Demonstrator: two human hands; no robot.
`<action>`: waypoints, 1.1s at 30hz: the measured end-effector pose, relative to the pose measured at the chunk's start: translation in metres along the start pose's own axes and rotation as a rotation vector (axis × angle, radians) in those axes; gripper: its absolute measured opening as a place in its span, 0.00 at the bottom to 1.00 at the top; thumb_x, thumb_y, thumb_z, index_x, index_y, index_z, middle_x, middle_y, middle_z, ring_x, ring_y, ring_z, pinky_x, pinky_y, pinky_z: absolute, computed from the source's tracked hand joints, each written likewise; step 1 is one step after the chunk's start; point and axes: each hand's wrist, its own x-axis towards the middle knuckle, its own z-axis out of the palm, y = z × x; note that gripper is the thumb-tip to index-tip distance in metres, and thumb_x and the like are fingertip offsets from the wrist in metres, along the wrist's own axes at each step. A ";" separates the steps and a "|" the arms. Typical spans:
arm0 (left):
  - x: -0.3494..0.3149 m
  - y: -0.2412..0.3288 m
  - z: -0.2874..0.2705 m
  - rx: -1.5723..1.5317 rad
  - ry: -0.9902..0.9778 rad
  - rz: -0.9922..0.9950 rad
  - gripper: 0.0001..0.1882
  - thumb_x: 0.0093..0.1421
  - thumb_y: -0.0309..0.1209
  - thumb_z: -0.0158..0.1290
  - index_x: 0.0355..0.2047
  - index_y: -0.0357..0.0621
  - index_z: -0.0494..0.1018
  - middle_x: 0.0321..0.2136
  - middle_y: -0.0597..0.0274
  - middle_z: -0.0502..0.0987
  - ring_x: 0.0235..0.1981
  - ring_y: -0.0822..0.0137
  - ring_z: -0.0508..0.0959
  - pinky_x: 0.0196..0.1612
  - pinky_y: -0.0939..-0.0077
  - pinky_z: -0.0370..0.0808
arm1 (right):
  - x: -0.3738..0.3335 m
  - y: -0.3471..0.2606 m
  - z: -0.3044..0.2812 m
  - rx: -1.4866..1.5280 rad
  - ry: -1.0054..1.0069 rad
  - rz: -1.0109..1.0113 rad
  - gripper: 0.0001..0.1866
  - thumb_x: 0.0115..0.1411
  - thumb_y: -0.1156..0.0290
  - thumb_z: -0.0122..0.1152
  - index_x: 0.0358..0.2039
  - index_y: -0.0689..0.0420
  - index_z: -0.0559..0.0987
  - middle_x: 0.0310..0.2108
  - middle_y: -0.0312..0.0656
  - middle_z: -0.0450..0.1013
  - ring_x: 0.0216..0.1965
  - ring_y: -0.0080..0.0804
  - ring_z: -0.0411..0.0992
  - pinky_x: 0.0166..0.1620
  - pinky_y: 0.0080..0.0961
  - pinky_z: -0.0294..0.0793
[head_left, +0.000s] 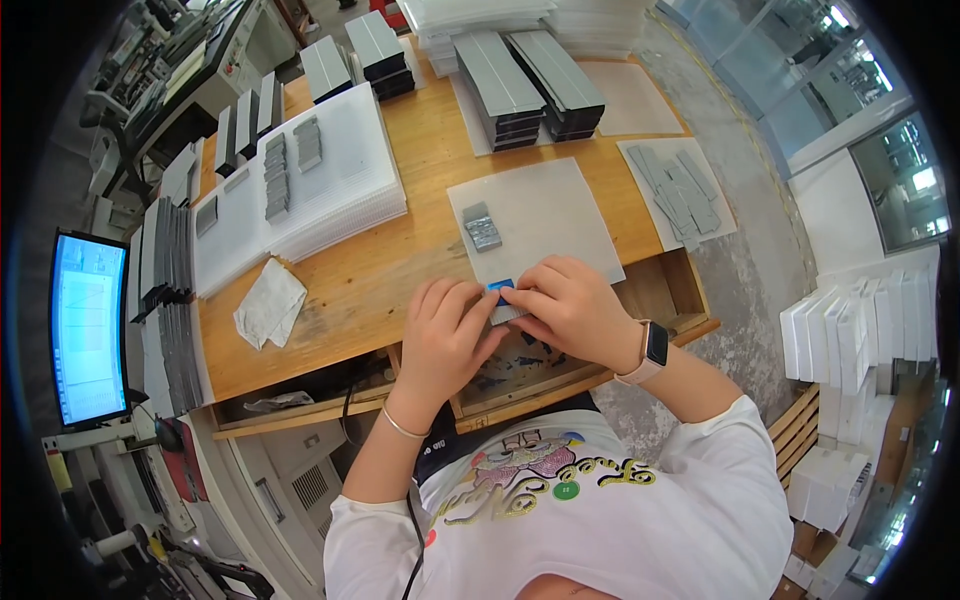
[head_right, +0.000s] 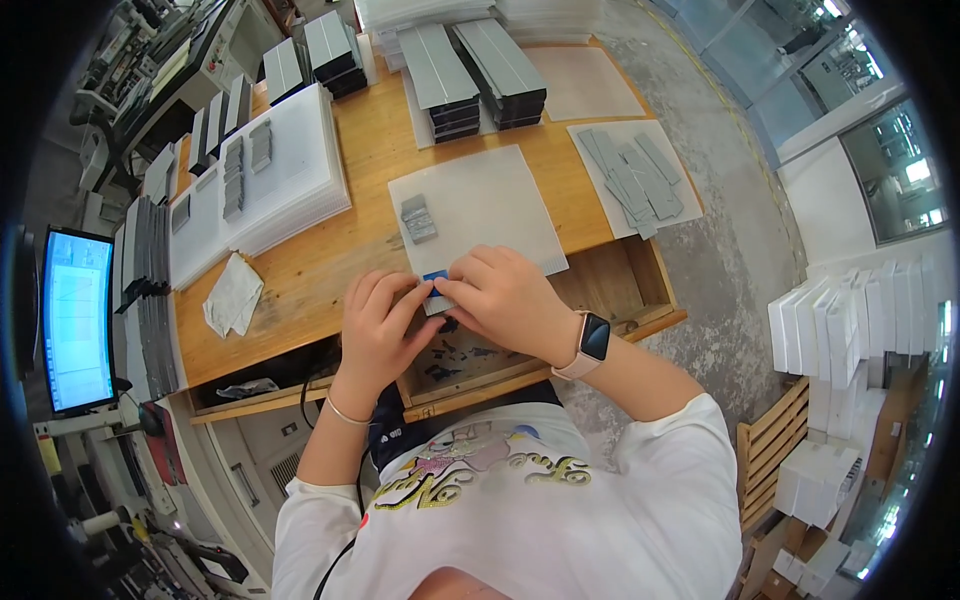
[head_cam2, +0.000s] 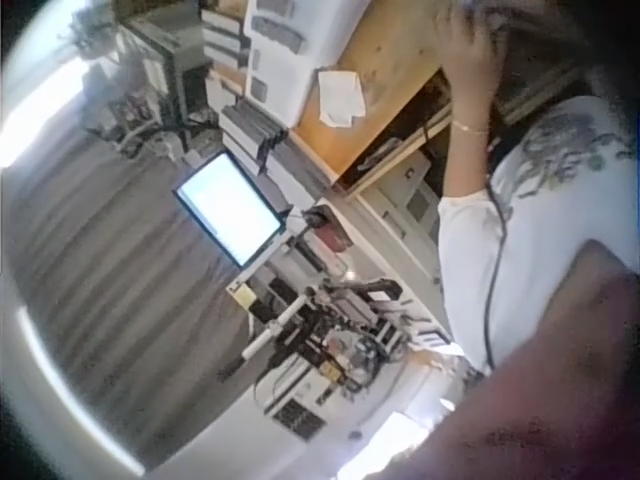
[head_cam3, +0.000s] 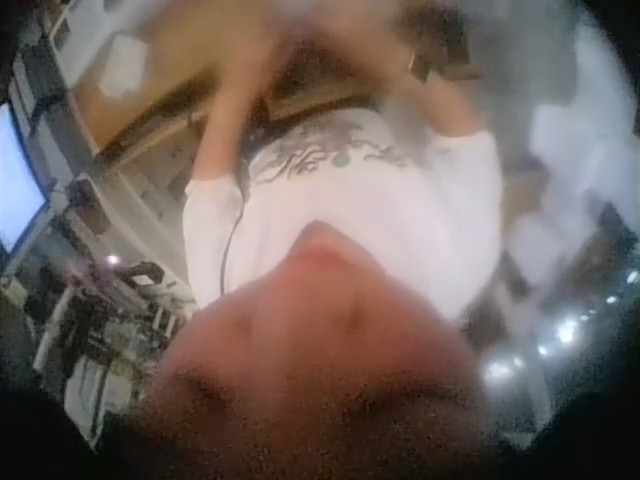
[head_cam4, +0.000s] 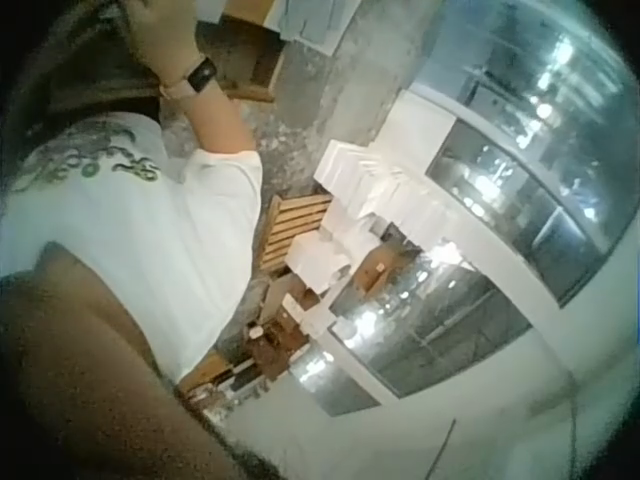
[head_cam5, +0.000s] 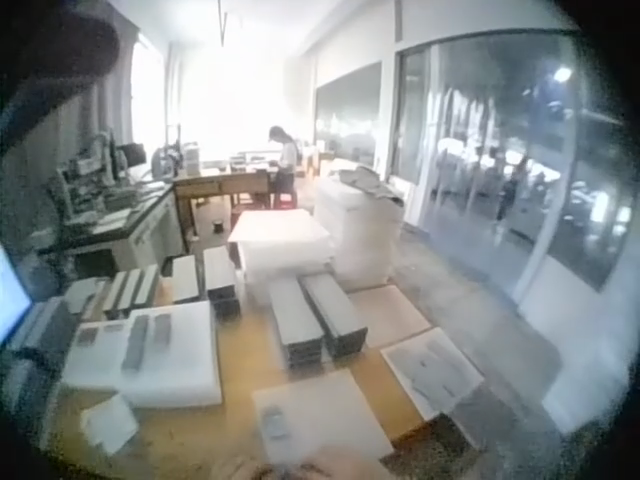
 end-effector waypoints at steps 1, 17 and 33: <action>-0.002 0.000 0.002 0.016 0.022 0.022 0.18 0.38 0.30 0.59 0.31 0.38 0.71 0.32 0.58 0.69 0.36 0.57 0.69 0.42 0.62 0.66 | -0.001 -0.001 0.000 -0.010 0.012 -0.006 0.16 0.38 0.71 0.64 0.32 0.57 0.75 0.28 0.37 0.68 0.30 0.34 0.67 0.33 0.27 0.68; -0.006 0.000 0.005 0.030 0.047 0.060 0.17 0.41 0.30 0.58 0.33 0.35 0.71 0.32 0.56 0.69 0.36 0.58 0.69 0.43 0.62 0.66 | 0.005 -0.004 -0.004 0.018 -0.035 0.056 0.20 0.39 0.68 0.61 0.37 0.58 0.74 0.31 0.40 0.67 0.32 0.36 0.66 0.36 0.29 0.67; -0.013 -0.002 0.015 0.063 0.164 0.126 0.12 0.41 0.26 0.59 0.28 0.36 0.72 0.29 0.59 0.71 0.33 0.60 0.72 0.40 0.63 0.69 | -0.003 -0.006 0.002 0.044 0.038 -0.020 0.10 0.42 0.73 0.62 0.29 0.55 0.76 0.25 0.35 0.68 0.28 0.31 0.67 0.30 0.26 0.67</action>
